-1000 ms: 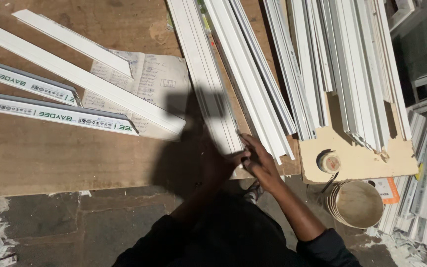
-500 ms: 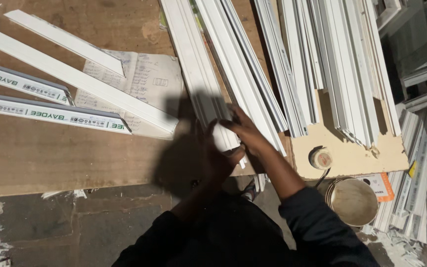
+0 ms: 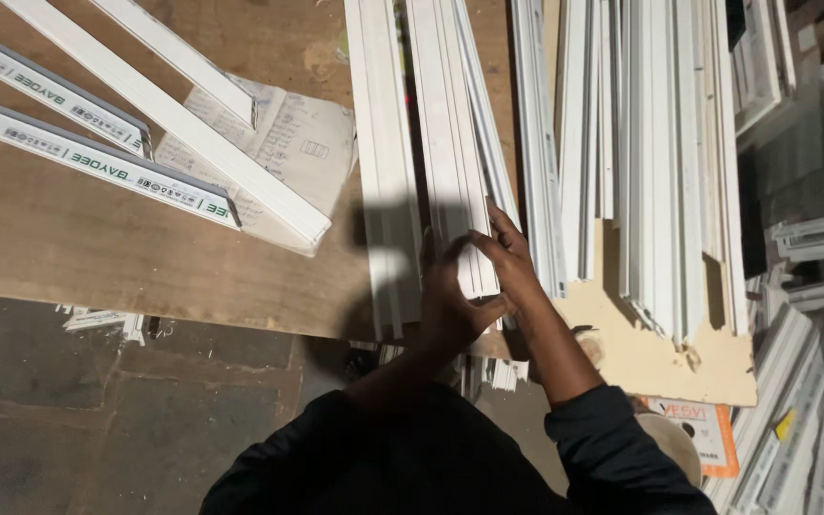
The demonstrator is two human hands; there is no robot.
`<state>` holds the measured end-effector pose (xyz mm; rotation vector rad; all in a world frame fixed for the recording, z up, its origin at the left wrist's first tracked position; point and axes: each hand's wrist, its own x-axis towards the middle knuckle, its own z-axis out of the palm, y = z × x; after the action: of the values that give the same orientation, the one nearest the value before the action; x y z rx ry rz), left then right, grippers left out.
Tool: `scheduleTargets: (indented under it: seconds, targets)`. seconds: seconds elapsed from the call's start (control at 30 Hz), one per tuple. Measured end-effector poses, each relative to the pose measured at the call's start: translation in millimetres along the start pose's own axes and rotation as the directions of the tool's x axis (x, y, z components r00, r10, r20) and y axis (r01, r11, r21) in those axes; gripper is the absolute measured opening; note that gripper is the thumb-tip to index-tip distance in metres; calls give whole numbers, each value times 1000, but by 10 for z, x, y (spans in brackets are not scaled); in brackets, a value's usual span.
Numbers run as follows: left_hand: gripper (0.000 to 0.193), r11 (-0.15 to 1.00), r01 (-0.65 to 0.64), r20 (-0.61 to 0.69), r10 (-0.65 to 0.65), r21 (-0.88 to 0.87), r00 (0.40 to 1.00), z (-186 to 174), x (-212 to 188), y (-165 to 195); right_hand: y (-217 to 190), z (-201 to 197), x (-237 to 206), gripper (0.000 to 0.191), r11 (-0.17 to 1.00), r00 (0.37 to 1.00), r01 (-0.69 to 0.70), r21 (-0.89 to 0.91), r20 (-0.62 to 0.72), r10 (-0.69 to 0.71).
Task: The person sorts and aligns white PVC window profile strips on a workbench, stacking matching pieces together. They then walk to another table, tip screws out of a small box onto the surface, and pick through the pile of screws by hand.
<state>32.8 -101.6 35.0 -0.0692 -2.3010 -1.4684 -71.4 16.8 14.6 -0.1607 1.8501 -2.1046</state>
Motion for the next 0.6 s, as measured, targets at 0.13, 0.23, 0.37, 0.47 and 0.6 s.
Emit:
scheduleTargets:
  seconds: [0.13,0.23,0.37,0.47,0.6]
  targets:
    - [99,996,31,-158,-18,82,987,382,38,-79,-53,-367,107,54,943,988,156,-295,64,-144]
    - [97,990,103,-184,-84,97,979,514,49,-92,-204,-638,126,20,367,828,435,-822,205,-522]
    - [96,981,165,-201,-141,106,969,507,38,-30,-327,-740,137,38,194,831,387,-901,249,-497]
    - [107,977,184,-197,-203,-111,959,456,26,65,-330,-713,150,44,-68,784,386,-920,366,-502]
    - [85,988,119,-228,-93,103,969,426,21,176,-312,-676,160,52,-102,707,418,-902,394,-587]
